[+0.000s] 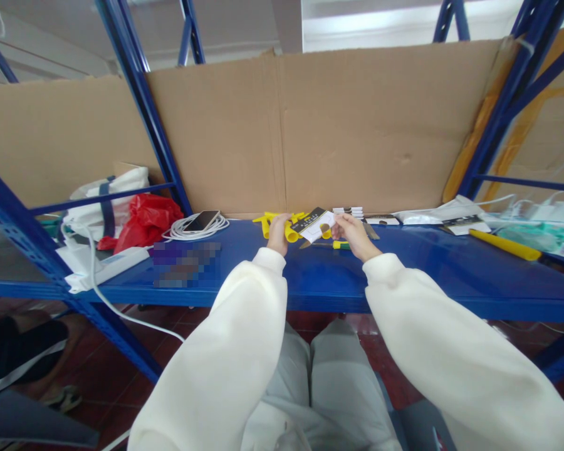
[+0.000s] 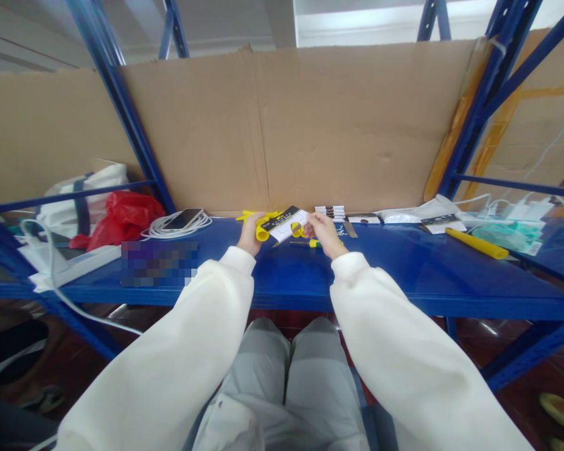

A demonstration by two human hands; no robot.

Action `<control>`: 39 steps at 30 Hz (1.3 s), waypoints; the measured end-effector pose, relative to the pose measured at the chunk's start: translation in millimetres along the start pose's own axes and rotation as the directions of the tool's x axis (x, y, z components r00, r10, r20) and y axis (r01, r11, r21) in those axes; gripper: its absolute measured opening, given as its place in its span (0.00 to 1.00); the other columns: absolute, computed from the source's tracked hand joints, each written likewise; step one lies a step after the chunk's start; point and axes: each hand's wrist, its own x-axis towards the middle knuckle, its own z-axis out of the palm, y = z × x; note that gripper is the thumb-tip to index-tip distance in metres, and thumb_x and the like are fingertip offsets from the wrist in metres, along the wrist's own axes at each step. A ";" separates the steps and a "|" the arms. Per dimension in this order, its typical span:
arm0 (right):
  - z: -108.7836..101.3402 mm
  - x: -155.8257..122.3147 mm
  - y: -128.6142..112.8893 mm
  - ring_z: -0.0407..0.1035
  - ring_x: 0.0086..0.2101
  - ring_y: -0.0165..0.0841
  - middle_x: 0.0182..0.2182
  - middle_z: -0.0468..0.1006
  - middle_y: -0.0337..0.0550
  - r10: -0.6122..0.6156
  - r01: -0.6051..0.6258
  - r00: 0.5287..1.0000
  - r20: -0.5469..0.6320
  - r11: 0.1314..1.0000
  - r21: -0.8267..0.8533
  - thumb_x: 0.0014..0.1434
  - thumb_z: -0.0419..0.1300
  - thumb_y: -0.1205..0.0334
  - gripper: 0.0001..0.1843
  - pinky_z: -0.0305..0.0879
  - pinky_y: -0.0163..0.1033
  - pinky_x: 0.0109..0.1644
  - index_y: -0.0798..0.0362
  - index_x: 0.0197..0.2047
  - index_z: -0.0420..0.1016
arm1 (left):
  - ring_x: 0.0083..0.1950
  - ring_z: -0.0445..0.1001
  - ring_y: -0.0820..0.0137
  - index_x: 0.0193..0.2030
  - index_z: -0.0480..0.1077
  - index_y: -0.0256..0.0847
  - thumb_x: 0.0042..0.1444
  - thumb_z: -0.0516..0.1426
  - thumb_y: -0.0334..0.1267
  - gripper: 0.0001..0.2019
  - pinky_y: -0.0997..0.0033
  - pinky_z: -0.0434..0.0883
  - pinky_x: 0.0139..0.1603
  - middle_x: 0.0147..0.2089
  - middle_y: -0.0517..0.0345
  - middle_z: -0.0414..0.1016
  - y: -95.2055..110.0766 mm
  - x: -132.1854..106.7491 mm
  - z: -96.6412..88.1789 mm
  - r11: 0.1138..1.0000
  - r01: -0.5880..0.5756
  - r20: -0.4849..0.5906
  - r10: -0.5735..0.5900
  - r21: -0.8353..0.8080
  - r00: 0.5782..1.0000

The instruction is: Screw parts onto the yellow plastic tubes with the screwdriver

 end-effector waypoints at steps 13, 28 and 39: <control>-59.7 28.5 -4.1 0.62 0.16 0.27 0.22 0.72 0.31 0.126 -0.124 0.815 -0.566 0.991 0.041 0.58 0.60 0.57 0.11 0.59 0.31 0.19 0.46 0.43 0.64 | 0.34 0.75 0.70 0.30 0.69 0.42 0.42 0.60 0.27 0.08 0.71 0.73 0.38 0.30 0.64 0.70 -0.9 -3.1 -3.5 0.994 0.003 -0.039 0.001 0.109 0.999; -156.3 34.8 -4.2 0.59 0.18 0.27 0.19 0.64 0.33 0.212 -0.465 0.629 -0.748 0.873 -0.144 0.61 0.49 0.79 0.14 0.61 0.38 0.30 0.57 0.41 0.72 | 0.35 0.75 0.67 0.29 0.71 0.40 0.39 0.56 0.23 0.11 0.67 0.74 0.39 0.29 0.61 0.70 -3.5 -9.5 1.3 0.989 0.024 0.057 -0.033 0.148 0.998; -152.2 42.7 15.5 0.71 0.28 0.28 0.40 0.79 0.47 0.371 -0.528 0.759 -0.535 0.831 -0.174 0.59 0.54 0.76 0.12 0.69 0.34 0.32 0.51 0.42 0.70 | 0.33 0.76 0.67 0.31 0.72 0.39 0.40 0.55 0.20 0.13 0.68 0.74 0.36 0.29 0.58 0.72 -2.1 -14.5 4.8 0.983 0.074 0.101 -0.092 0.169 0.991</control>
